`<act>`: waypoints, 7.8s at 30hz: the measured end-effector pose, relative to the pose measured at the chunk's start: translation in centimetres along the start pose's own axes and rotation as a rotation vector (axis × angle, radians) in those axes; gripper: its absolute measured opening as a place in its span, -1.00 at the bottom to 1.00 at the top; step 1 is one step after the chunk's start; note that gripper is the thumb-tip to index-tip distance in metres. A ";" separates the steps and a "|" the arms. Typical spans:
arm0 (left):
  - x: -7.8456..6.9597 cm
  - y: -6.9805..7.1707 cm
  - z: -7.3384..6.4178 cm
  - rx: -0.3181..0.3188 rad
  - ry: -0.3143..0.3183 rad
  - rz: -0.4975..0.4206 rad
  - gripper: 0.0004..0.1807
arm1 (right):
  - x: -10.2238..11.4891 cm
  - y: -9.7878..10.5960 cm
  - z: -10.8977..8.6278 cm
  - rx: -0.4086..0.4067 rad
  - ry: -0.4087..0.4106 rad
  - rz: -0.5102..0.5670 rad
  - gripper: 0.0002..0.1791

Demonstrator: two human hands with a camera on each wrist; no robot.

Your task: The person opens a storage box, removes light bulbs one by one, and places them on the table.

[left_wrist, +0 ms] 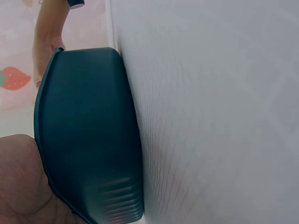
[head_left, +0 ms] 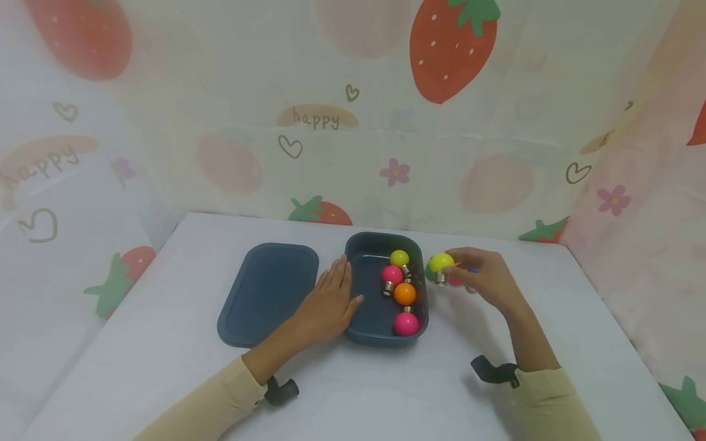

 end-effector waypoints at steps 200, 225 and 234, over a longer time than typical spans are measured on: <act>0.2 0.1 0.0 -0.031 -0.033 -0.014 -0.18 | 6.4 -7.2 -2.6 0.390 0.248 -0.425 -0.53; 0.3 -0.1 0.0 -0.035 -0.029 -0.004 -0.18 | 6.2 -11.2 -1.9 0.548 0.110 -0.773 -0.61; 0.2 0.2 -0.1 -0.039 -0.032 -0.016 -0.18 | 5.6 -11.7 -1.9 0.537 0.143 -0.724 -0.62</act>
Point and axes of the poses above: each hand's wrist, its own z-axis towards the middle knuckle, its own y-axis out of the back of the hand, x = y × z, the point moved 3 cm from there along z, towards the middle knuckle, and after that the axes turned 15 degrees about z, right-handed, at the moved point
